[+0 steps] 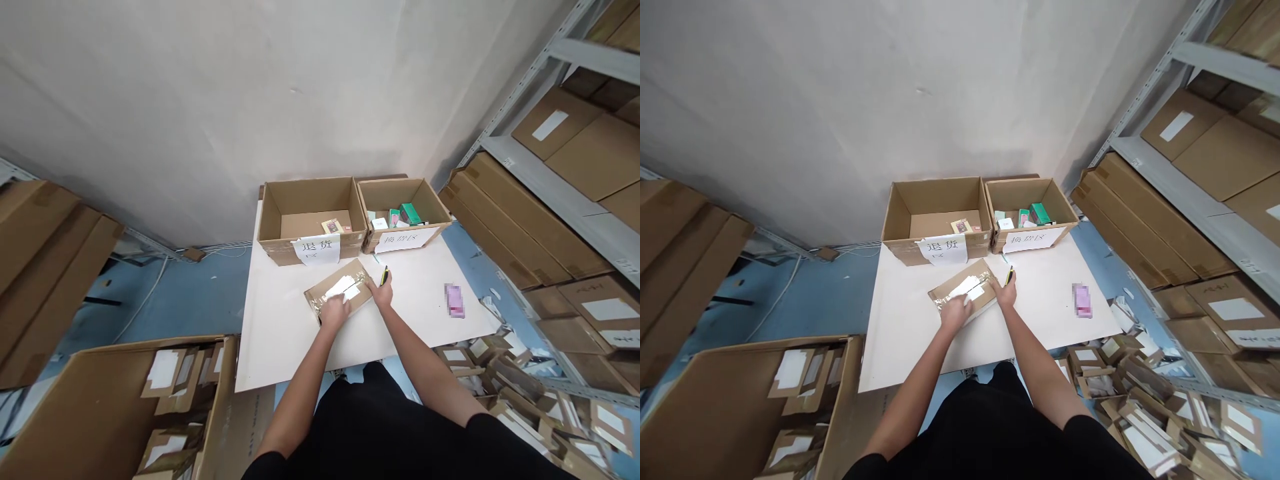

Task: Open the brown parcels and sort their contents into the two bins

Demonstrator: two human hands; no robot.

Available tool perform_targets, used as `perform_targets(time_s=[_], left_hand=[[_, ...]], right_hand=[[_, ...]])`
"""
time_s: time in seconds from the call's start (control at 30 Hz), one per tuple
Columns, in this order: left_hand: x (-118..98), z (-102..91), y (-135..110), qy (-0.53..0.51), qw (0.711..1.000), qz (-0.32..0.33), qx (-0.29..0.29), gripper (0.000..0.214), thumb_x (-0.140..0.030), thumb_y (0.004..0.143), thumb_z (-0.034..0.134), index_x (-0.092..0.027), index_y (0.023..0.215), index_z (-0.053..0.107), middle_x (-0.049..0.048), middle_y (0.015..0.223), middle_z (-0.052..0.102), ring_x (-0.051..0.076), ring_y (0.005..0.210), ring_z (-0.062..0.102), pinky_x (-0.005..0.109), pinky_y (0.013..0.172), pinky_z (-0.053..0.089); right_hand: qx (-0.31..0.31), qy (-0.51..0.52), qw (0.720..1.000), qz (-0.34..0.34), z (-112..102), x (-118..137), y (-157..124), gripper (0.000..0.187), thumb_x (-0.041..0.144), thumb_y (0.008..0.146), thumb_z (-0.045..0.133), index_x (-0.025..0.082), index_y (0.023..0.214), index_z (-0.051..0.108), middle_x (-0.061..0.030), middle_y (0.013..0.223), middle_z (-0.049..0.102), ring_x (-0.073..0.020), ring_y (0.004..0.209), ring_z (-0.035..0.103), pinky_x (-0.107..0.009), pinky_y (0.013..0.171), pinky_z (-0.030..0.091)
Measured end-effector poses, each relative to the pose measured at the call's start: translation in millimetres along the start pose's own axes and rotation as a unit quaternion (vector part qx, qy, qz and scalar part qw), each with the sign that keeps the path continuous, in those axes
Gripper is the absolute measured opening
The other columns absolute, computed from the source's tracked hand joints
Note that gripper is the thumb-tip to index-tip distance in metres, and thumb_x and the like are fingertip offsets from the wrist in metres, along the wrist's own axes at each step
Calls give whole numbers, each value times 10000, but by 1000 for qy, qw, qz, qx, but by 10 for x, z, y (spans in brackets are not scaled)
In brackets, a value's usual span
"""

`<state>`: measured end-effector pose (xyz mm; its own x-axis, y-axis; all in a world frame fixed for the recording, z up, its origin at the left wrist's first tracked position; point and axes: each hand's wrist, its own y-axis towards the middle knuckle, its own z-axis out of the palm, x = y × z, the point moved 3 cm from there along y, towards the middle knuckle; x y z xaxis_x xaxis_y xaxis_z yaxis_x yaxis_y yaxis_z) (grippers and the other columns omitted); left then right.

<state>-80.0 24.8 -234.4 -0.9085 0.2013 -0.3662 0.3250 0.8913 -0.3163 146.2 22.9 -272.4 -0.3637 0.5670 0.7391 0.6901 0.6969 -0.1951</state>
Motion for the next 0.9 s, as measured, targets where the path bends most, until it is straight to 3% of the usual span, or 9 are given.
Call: perform_targets(time_s=[0.1,0.17,0.27,0.37,0.47,0.57,0.67,0.83,0.9], left_hand=[[341,-345,220,20,997,-17,-76,539,-396,1030,464,-254,1546,524,133,1587,531,332,1503,399,469,1177,384],[582,-403,315,33,997,-48,-44,652,-472,1005,519,-266,1616,422,150,1602,505,358,1513,368,497,1168,373],[750,-311,324,36,997,-61,-10,697,-549,1026,451,-275,1658,339,164,1494,586,345,1389,486,488,1104,412],[690,-164,212,40,992,-114,-46,688,-536,1054,360,-227,1667,318,191,1419,620,346,1324,520,498,1077,417],[585,-54,57,25,977,-203,-62,716,-511,1062,297,-147,1678,265,239,1426,609,367,1332,531,497,1039,443],[584,-20,-64,-7,975,-224,1,781,-567,1049,270,-70,1651,283,278,1395,631,382,1290,600,474,980,488],[683,-98,-102,-28,982,-173,69,713,-604,1042,262,-134,1529,484,228,1285,714,359,1178,688,439,914,522],[839,-295,16,-22,991,-125,47,625,-528,1023,390,-214,1560,449,170,1353,708,313,1212,695,392,928,523],[883,-266,38,-51,987,-135,75,599,-525,1021,393,-219,1524,500,148,1318,736,300,1205,706,371,916,532]], right_hand=[[-41,1,999,-34,47,-59,-358,1052,655,850,666,182,1673,213,-188,1612,491,-360,1401,566,-418,1076,499],[-16,-6,997,-75,167,-153,-707,1030,654,856,666,218,1675,217,-158,1638,464,-345,1432,538,-411,1077,503],[28,-6,995,-95,360,-260,-1064,1044,621,834,709,225,1669,226,-152,1649,449,-336,1445,524,-417,1092,501],[41,-5,995,-96,445,-169,-990,1067,547,836,728,219,1680,164,-148,1656,439,-300,1467,504,-395,1127,480],[86,-31,989,-120,469,105,-611,1054,484,845,731,242,1683,141,-115,1655,449,-262,1458,517,-363,1119,485],[142,-68,976,-153,449,368,-240,1028,471,829,755,251,1671,207,-105,1599,526,-271,1389,582,-369,1092,502],[153,-80,975,-142,358,439,-91,1045,511,807,777,232,1661,244,-120,1467,642,-293,1230,678,-381,1012,542],[82,-38,996,-23,171,37,-528,1074,635,848,696,139,1662,203,-184,1353,697,-332,1141,717,-393,950,560],[117,-47,992,-14,177,-181,-823,1057,618,834,717,149,1654,241,-169,1320,717,-334,1133,725,-394,949,563]])
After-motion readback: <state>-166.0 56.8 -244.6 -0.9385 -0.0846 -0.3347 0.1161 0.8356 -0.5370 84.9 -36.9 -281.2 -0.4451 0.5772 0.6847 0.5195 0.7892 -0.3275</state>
